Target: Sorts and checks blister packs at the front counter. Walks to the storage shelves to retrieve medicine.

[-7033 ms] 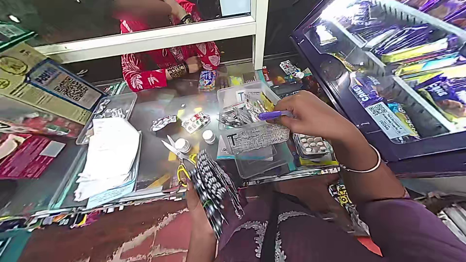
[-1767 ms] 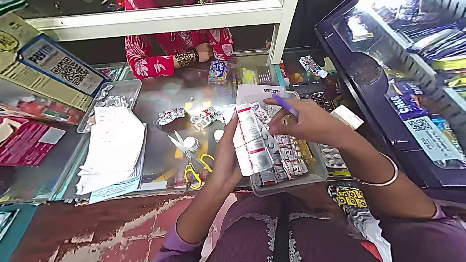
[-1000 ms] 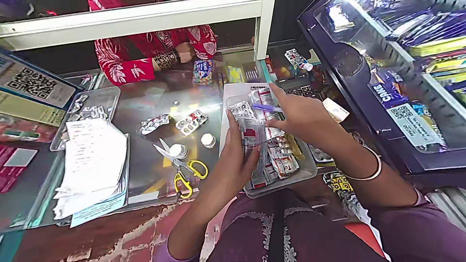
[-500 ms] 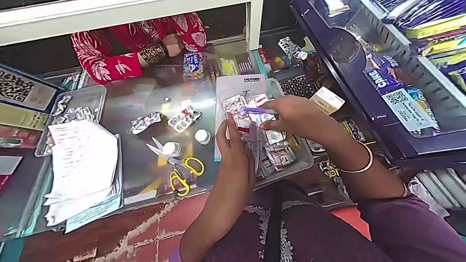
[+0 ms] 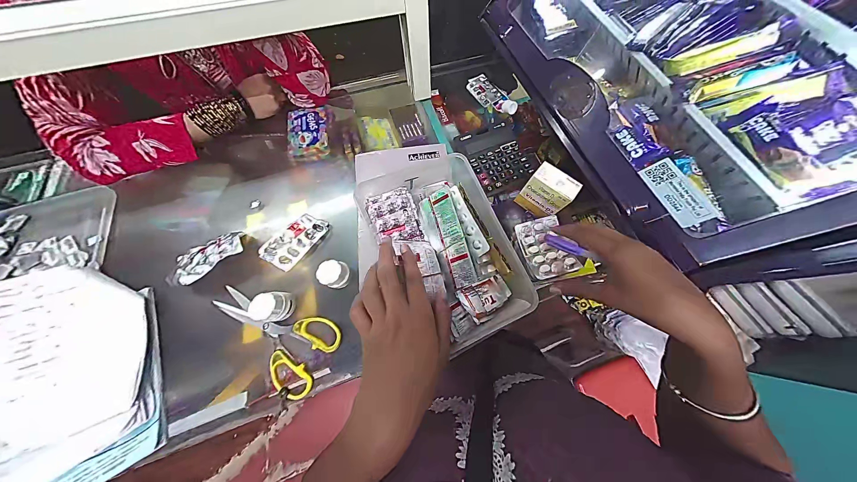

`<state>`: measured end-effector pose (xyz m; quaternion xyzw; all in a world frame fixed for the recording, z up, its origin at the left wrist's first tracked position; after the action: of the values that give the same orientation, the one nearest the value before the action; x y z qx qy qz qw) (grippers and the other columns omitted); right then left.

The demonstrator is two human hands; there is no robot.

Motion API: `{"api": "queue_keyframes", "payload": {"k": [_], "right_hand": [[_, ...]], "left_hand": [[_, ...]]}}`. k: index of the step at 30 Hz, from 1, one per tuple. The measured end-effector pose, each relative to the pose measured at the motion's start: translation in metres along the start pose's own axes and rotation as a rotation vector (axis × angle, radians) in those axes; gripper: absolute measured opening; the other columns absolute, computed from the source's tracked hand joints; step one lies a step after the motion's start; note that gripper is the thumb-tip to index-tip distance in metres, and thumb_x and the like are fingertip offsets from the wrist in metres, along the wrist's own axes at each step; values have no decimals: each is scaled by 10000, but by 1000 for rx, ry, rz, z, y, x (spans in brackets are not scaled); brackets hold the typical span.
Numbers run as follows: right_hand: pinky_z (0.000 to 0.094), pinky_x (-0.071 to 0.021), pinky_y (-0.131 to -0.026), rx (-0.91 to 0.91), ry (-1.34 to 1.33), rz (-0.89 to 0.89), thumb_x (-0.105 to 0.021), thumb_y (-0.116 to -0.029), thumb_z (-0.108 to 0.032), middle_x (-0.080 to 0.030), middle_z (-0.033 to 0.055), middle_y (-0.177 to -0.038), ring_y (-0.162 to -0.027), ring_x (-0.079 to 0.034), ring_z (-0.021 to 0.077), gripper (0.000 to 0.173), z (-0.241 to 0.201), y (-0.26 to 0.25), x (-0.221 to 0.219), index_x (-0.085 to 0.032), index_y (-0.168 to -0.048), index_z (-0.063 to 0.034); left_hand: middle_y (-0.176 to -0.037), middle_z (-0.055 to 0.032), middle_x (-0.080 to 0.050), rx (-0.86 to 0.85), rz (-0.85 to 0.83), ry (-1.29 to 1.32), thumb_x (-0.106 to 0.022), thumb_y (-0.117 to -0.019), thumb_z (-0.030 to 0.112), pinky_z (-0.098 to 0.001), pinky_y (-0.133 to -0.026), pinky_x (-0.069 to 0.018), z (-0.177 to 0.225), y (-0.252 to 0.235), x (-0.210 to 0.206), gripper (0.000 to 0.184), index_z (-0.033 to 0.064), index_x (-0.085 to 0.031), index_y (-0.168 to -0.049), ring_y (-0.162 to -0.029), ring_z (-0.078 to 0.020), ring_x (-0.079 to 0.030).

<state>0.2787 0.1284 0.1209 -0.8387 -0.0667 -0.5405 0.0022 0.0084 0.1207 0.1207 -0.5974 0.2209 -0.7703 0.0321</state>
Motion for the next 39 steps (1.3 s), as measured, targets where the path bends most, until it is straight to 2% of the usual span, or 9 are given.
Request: {"api": "queue_keyframes", "payload": {"k": [2,6,10,16,20,23,30,33,39], "right_hand": [[624,-557,-823,16,18,-123,-899,-771,-339,-427,181,-1581,-1069,-677,431,851,1,-6,-15,-509,-1509,-171],[630,-540,-831,6,94,-331,-901,-759,-153,-260,165,-1672,-1053,-669,447,1016,-4,-28,-34,-345,-1606,-232],[662,-536,-766,-33,175,-305,-891,-760,-120,-414,226,-1546,-885,-678,462,977,-7,-34,-27,-386,-1589,-237],[666,-543,-744,135,98,60,-836,-714,-450,-601,193,-1334,-988,-675,417,907,-11,0,36,-502,-1507,-163],[490,-554,-858,300,8,238,-722,-768,-605,-634,157,-1307,-1083,-650,257,912,-50,16,73,-501,-1495,-101],[345,-568,-876,459,-96,184,-742,-778,-614,-652,66,-1274,-1086,-636,109,864,-87,6,64,-525,-1462,-133],[475,-521,-511,419,124,203,-671,-767,-664,-723,108,-1029,-701,-688,256,805,-125,-11,22,-641,-1345,-105],[478,-508,-496,397,155,253,-671,-772,-655,-732,105,-979,-681,-685,267,778,-130,-9,29,-655,-1324,-106],[488,-507,-554,331,133,226,-639,-771,-711,-725,90,-970,-761,-685,260,838,-114,-2,47,-607,-1373,-128]], "left_hand": [[-1549,-365,-358,-26,-42,5,-358,-1046,413,-696,-1113,-286,5,1,-4,648,-88,-520,-1425,-1415,-551,-381],[-1481,-306,-497,-80,-146,-20,-288,-1064,451,-646,-1156,-285,5,3,-4,688,-90,-548,-1402,-1413,-444,-459],[-1492,-311,-479,-46,-182,-3,-311,-1062,439,-659,-1145,-290,5,-3,-16,653,-47,-531,-1438,-1417,-467,-438],[-1625,-308,-259,-109,-260,75,-247,-1078,405,-689,-1185,-169,5,2,-19,623,57,-372,-1579,-1505,-446,-298],[-1662,-251,-215,-186,-475,221,-391,-1050,423,-669,-1201,-146,-7,-3,-12,657,25,-362,-1572,-1545,-379,-230],[-1637,-222,-307,-264,-550,262,-632,-923,578,-697,-1174,-178,-18,-14,-4,889,-2,-385,-1550,-1512,-350,-322],[-1509,-207,-503,-157,-388,91,-707,-840,625,-614,-1117,-343,-13,-21,-12,916,-17,-507,-1462,-1394,-351,-492],[-1560,-238,-429,-154,-323,55,-714,-829,622,-610,-1142,-322,-8,-18,-11,944,-21,-484,-1481,-1454,-371,-416],[-1607,-197,-373,-364,-315,130,-836,-714,591,-698,-1171,-191,7,-21,-5,975,173,-488,-1523,-1504,-409,-304]]}}
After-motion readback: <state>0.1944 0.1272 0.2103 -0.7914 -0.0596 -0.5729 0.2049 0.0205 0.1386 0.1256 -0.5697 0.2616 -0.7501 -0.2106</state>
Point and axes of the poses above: each hand's wrist, its own y-axis away from the middle knuckle, its own x-axis out of the back of the hand, z = x × y, the point moved 8 cm from there along -y, towards the middle knuckle
